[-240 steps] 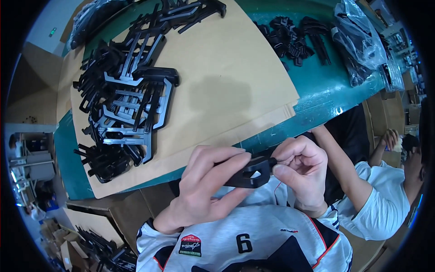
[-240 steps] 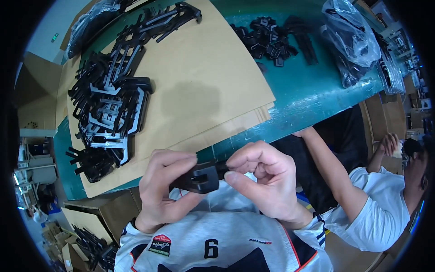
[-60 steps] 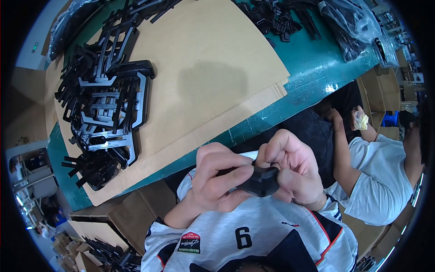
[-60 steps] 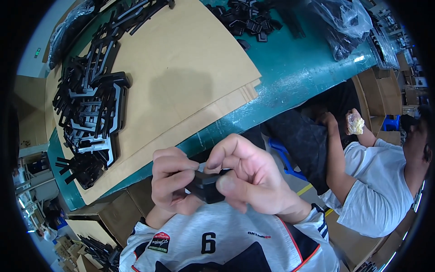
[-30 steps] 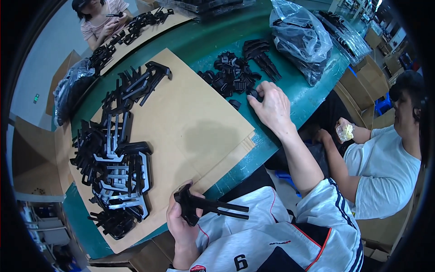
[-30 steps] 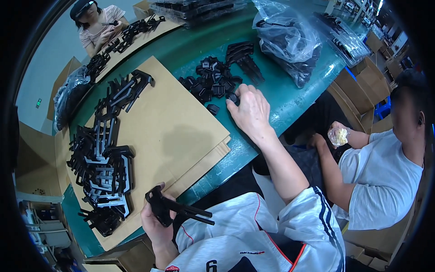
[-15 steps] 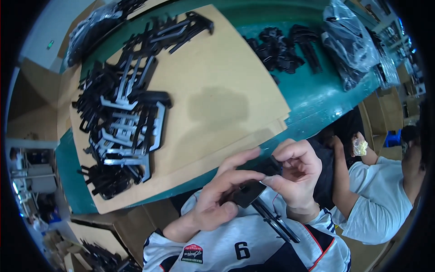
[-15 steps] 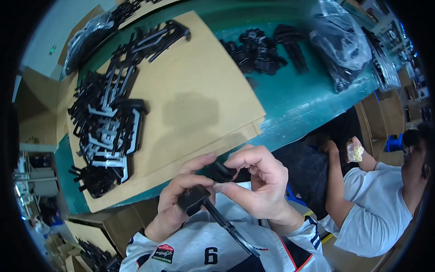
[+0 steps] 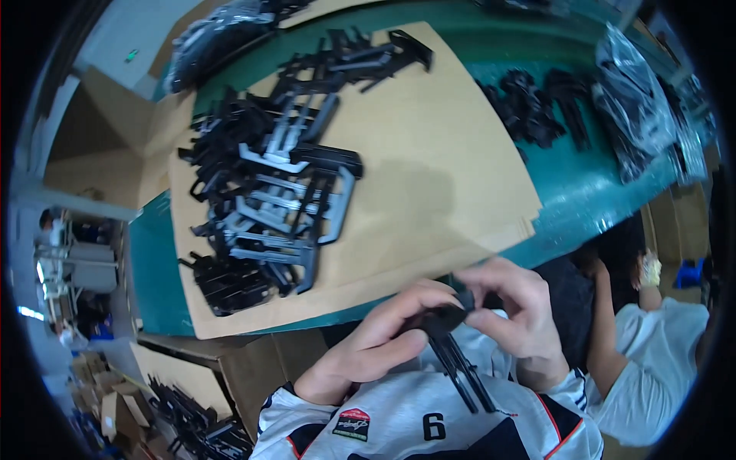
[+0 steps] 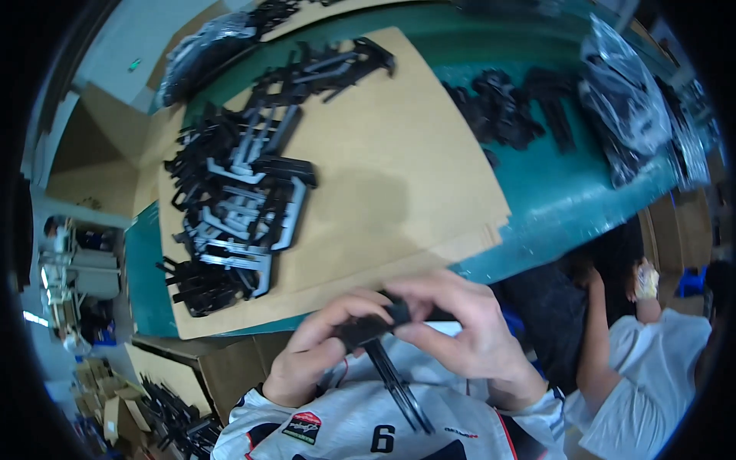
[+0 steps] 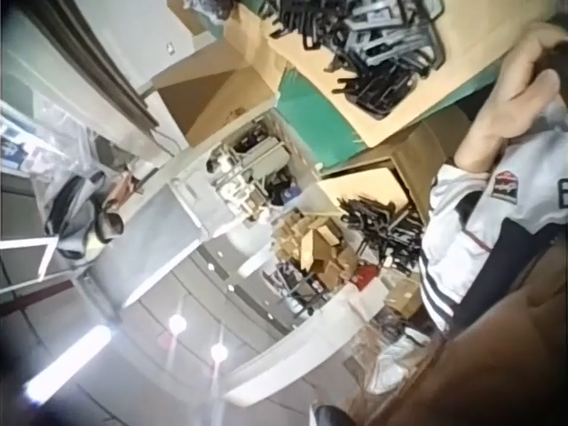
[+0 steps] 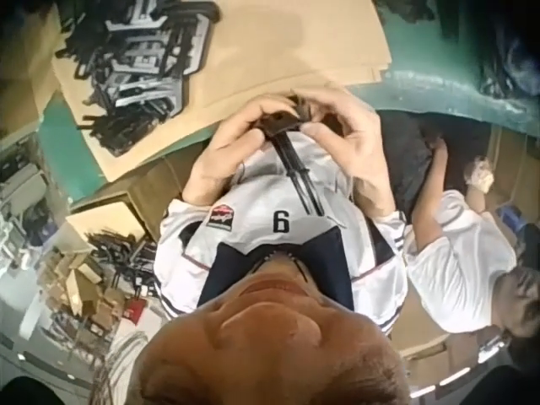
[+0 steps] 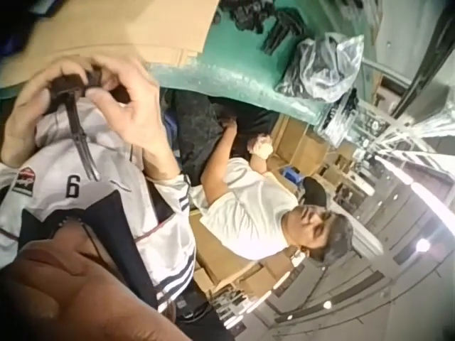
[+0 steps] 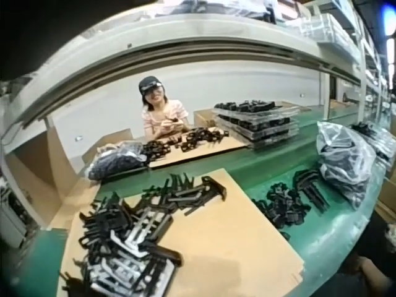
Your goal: Assembling small white components onto black plastic bracket-like parts and sorting them on the workbench.
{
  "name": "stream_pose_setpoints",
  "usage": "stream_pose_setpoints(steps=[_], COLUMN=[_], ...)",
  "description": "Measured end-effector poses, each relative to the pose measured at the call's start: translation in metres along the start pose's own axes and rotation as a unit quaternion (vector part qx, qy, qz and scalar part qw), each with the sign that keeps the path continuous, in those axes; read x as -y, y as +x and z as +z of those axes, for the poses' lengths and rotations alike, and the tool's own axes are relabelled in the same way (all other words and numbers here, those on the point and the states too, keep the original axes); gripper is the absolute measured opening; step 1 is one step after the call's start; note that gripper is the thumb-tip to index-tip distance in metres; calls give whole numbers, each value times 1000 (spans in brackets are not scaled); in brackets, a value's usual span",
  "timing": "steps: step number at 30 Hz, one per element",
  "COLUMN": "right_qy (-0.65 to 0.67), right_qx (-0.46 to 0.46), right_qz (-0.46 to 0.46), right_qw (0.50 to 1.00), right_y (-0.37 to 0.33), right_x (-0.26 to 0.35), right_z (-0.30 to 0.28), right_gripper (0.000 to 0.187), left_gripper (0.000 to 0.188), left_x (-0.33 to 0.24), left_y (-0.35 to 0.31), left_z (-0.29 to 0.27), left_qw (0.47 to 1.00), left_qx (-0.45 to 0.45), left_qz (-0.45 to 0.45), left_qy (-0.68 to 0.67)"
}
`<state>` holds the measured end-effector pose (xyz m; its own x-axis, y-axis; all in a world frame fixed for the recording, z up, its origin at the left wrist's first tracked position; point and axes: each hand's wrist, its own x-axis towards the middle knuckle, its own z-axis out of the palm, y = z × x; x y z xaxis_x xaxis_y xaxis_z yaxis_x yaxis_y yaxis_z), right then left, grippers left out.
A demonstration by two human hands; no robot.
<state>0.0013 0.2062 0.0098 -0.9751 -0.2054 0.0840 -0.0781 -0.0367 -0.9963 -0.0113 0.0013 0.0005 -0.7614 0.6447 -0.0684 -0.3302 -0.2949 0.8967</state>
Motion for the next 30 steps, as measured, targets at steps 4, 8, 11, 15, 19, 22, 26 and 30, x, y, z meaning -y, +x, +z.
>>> stream_pose_setpoints(steps=[4,8,11,15,19,22,26,30], right_qy=[-109,-44,100,150,183,112,133,33], right_qx=[49,-39,-78,-23,-23,16,94,26], right_qz=[-32,-6,4,121,131,37,133,45], right_qw=[992,998,992,981,974,993,978,998], right_y=[3,-6,-12,-16,-22,-24,-25,-30], right_x=[1,-8,-9,1,-7,-17,-7,-7], right_z=[-5,-4,-6,-11,-6,-7,-17,-24], right_gripper=[26,23,22,23,17,14,13,13], left_gripper=[42,46,50,52,55,53,44,53], left_x=[-2,-1,0,16,22,18,21,17], left_y=[-5,-4,-4,0,-5,-4,2,6], left_z=[2,-2,7,-1,7,8,12,19], left_qw=[998,967,949,965,984,978,974,964], left_qx=[-25,-42,-45,-9,-31,-65,-21,-63], left_qz=[32,131,147,123,110,58,152,117], left_qy=[53,215,276,231,136,189,165,231])
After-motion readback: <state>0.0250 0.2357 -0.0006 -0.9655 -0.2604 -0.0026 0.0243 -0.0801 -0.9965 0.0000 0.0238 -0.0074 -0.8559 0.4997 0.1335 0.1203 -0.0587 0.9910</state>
